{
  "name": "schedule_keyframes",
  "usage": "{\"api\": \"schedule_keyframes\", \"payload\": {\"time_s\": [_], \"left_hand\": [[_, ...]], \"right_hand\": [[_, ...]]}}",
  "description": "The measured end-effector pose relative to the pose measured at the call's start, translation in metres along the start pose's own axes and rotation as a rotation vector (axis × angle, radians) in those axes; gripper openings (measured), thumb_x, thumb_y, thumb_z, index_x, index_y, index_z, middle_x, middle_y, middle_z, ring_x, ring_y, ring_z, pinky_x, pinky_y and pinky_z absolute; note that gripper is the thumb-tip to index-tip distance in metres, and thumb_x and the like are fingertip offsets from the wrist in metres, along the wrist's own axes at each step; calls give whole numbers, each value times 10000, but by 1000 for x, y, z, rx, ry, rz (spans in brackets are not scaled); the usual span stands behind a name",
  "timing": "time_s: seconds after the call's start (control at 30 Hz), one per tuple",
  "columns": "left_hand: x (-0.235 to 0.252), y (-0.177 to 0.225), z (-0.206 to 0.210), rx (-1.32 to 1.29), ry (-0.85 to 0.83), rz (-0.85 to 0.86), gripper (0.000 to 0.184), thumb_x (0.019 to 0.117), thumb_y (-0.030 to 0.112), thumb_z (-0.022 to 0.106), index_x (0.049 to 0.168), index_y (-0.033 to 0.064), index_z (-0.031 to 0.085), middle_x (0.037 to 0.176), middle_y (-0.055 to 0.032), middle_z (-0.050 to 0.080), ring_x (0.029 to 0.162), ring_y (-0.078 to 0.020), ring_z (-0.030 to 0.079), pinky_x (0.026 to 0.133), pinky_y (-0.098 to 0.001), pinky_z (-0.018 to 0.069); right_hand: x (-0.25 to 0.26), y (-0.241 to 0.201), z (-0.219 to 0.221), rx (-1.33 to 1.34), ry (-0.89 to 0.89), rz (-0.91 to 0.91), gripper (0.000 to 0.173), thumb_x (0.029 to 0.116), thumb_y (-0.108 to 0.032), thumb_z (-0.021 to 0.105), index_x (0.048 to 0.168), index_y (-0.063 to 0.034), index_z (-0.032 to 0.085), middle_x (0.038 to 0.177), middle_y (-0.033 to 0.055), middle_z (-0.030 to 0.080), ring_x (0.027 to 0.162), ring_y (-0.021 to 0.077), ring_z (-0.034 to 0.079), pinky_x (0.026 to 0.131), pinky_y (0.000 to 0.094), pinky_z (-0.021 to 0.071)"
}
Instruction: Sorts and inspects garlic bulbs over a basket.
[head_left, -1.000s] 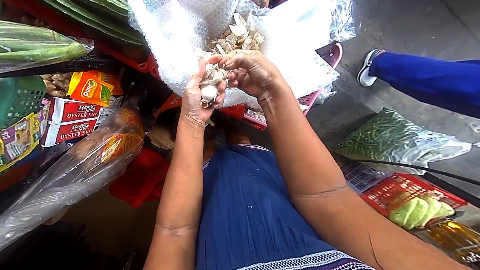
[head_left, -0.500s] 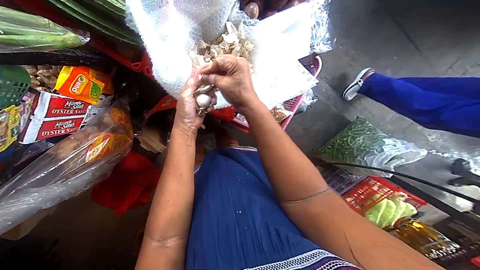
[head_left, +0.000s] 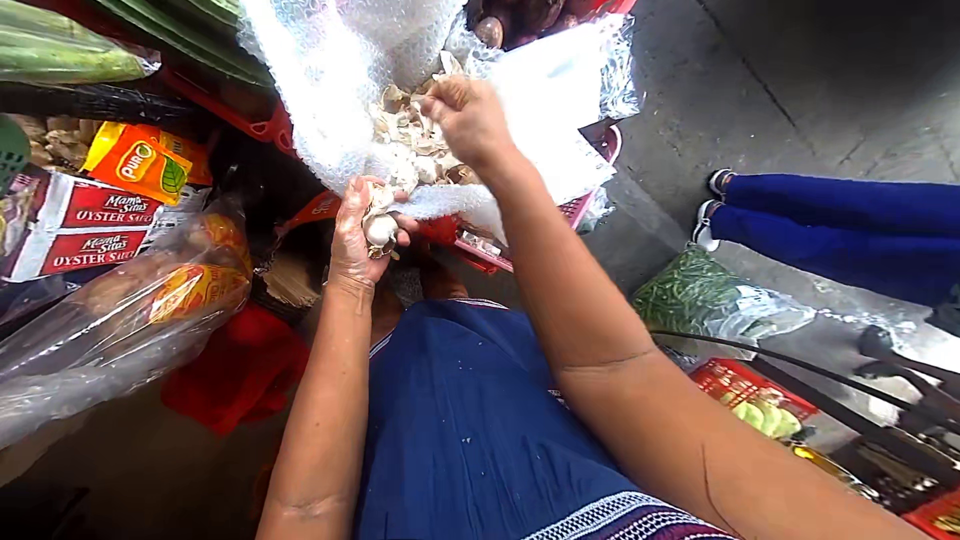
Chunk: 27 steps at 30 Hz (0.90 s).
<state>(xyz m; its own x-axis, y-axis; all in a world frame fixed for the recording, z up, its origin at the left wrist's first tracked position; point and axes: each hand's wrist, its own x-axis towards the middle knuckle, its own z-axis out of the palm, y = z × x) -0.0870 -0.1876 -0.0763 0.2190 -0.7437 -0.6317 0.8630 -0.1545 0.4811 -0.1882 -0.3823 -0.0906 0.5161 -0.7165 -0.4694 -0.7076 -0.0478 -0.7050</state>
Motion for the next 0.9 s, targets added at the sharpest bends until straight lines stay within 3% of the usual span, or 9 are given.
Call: {"api": "schedule_keyframes", "payload": {"time_s": [0.07, 0.17, 0.27, 0.33, 0.4, 0.53, 0.73, 0.83, 0.9], "left_hand": [[2, 1, 1, 188, -10, 19, 252, 1066, 271, 375, 1176, 87, 506, 1223, -164, 685, 642, -190, 705, 474, -268, 565], [10, -2, 8, 659, 5, 70, 215, 1036, 141, 502, 1228, 51, 538, 1182, -118, 693, 602, -137, 650, 469, -271, 538], [17, -14, 14, 1216, -80, 92, 412, 1010, 125, 562, 1422, 104, 575, 1177, -122, 692, 844, -187, 693, 714, -378, 593], [15, -23, 19, 1531, -137, 94, 392, 981, 110, 580, 1365, 134, 656, 1256, -143, 673, 1070, -283, 689, 909, -508, 562], [12, -31, 24, 1733, -169, 60, 347, 966, 104, 584, 1284, 160, 710, 1301, -123, 659, 1083, -323, 694, 868, -555, 577], [6, -37, 30, 1857, -190, -68, 353, 976, 104, 553, 1277, 186, 717, 1423, -92, 601, 1083, -325, 700, 819, -550, 595], [-1, -22, 37, 1887, -189, -4, 312, 957, 92, 565, 1179, 203, 754, 1570, -28, 487, 986, -320, 729, 745, -535, 594], [3, -13, 43, 1812, -104, 171, 262, 955, 88, 576, 1123, 164, 762, 1350, -72, 645, 923, -298, 728, 710, -517, 601], [16, -5, 52, 1794, -30, 214, 236, 994, 148, 573, 1147, 149, 754, 1226, -122, 652, 906, -297, 714, 707, -502, 600]], "right_hand": [[6, 5, -21, -283, -122, 163, 288, 1028, -230, 568, 1167, -27, 719, 1247, 206, 659, 1204, 367, 615, 1025, 592, 476], [-3, 9, -18, -419, -246, 443, 603, 1003, -380, 634, 1404, 51, 502, 1276, 315, 623, 1214, 494, 603, 975, 699, 470], [-4, -3, -3, -399, -265, 506, 684, 1021, -391, 605, 1504, 25, 357, 1277, 297, 632, 1202, 458, 627, 980, 642, 495], [7, -13, 3, -329, -278, 450, 606, 1016, -335, 625, 1487, -24, 406, 1230, 274, 644, 1077, 421, 682, 893, 602, 551], [26, -26, 9, -251, -306, 394, 601, 977, -243, 660, 1479, -50, 393, 1189, 265, 642, 953, 388, 713, 792, 570, 592], [76, -40, 11, 106, -383, 325, 525, 1015, -111, 546, 1520, -112, 402, 1349, 204, 586, 1046, 294, 703, 838, 467, 618], [53, -57, -42, -212, -267, 53, 259, 997, -183, 599, 1219, -91, 696, 1184, 132, 691, 1009, 252, 695, 859, 484, 578], [14, -30, -45, -432, -317, 60, 182, 934, -179, 677, 1033, -61, 773, 1018, 202, 726, 944, 387, 700, 856, 648, 539], [-7, -11, -24, -585, -397, 168, 202, 942, -189, 661, 1044, -56, 775, 1086, 256, 708, 1056, 476, 668, 849, 718, 510]]}}
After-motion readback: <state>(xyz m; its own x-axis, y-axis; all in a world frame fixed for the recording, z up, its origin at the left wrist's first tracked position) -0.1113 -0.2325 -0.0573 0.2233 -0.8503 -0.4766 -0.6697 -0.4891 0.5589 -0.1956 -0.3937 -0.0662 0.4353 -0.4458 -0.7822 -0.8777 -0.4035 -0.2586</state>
